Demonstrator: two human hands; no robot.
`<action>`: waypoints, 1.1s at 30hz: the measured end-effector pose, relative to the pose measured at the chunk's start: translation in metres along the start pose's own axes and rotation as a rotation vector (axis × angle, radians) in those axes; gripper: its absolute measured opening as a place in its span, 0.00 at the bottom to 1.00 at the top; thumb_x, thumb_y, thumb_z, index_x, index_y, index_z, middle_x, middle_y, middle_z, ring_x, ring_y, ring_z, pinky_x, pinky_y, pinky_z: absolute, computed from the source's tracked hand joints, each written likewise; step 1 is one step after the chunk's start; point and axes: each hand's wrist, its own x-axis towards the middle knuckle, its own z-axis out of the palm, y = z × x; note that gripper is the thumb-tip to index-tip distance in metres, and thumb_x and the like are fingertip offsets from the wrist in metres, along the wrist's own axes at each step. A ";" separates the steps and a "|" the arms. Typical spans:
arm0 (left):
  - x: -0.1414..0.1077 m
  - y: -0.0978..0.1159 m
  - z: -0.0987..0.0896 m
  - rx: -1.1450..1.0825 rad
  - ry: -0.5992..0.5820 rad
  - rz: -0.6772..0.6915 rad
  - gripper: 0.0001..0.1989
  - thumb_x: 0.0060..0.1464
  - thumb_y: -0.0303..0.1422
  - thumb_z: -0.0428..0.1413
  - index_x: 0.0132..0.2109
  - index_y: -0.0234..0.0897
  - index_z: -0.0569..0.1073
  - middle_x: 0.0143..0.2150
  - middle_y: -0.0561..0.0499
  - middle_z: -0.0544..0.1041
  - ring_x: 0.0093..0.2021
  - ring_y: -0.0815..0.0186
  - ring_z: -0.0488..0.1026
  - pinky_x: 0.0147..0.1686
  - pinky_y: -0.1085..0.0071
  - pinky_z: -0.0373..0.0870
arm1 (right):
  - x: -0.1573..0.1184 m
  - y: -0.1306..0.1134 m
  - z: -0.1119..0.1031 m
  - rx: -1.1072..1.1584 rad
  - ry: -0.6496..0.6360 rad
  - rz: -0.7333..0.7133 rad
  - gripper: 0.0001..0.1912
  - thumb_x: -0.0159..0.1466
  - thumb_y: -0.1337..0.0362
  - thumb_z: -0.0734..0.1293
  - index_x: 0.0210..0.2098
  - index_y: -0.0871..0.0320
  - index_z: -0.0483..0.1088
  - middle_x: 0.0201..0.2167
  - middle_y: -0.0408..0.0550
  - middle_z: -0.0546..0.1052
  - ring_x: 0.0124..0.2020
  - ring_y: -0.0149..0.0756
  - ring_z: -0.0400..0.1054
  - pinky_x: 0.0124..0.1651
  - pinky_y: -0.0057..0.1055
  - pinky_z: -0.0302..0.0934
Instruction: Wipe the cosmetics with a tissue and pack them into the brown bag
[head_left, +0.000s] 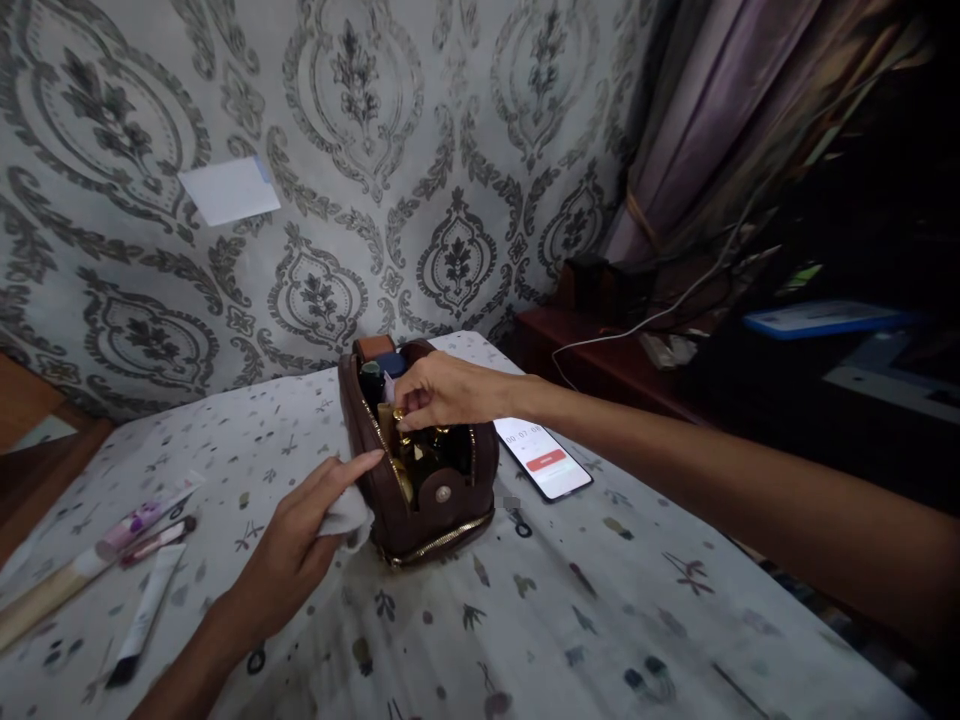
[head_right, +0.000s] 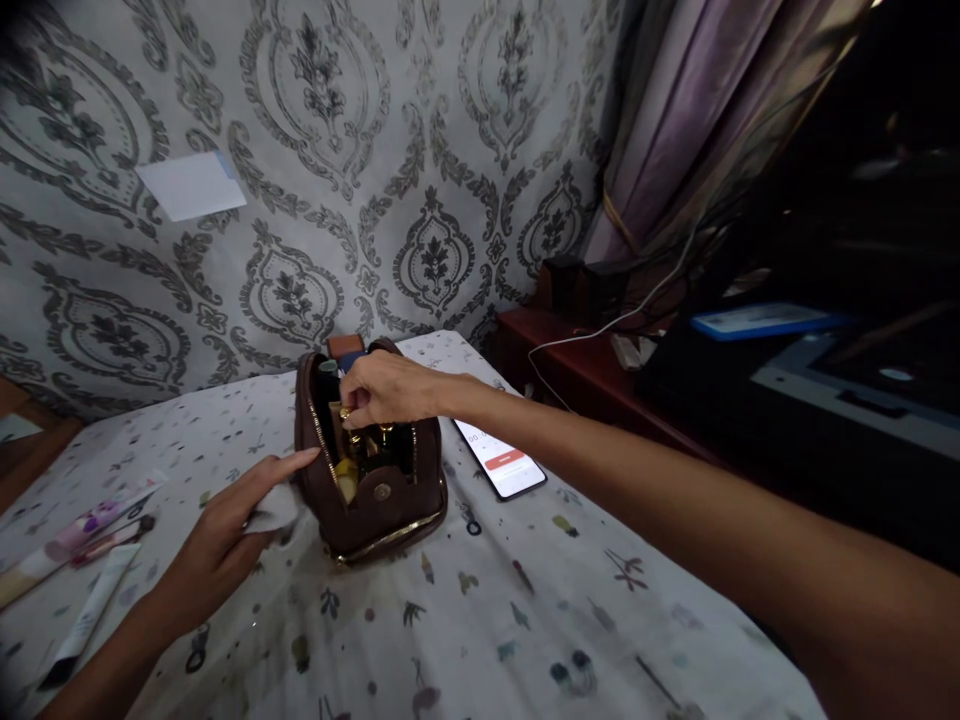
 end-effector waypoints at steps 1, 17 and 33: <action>0.000 0.000 0.000 0.000 0.000 -0.008 0.38 0.52 0.17 0.44 0.68 0.49 0.60 0.66 0.52 0.69 0.64 0.62 0.66 0.64 0.63 0.59 | 0.000 0.000 0.001 0.012 0.001 -0.007 0.02 0.59 0.71 0.72 0.30 0.63 0.77 0.21 0.40 0.74 0.25 0.26 0.65 0.31 0.23 0.52; -0.001 0.001 0.000 -0.009 -0.015 -0.058 0.38 0.52 0.17 0.45 0.68 0.46 0.61 0.64 0.47 0.70 0.63 0.60 0.66 0.61 0.64 0.62 | 0.008 -0.011 0.007 -0.006 -0.037 0.024 0.02 0.58 0.74 0.71 0.31 0.64 0.76 0.23 0.39 0.73 0.25 0.26 0.65 0.29 0.23 0.52; 0.000 0.002 0.000 -0.002 -0.002 -0.074 0.36 0.52 0.18 0.44 0.67 0.43 0.63 0.64 0.46 0.70 0.64 0.57 0.65 0.63 0.57 0.62 | 0.009 -0.016 0.005 -0.056 -0.093 0.102 0.03 0.57 0.73 0.70 0.33 0.65 0.76 0.26 0.43 0.77 0.27 0.29 0.67 0.30 0.24 0.53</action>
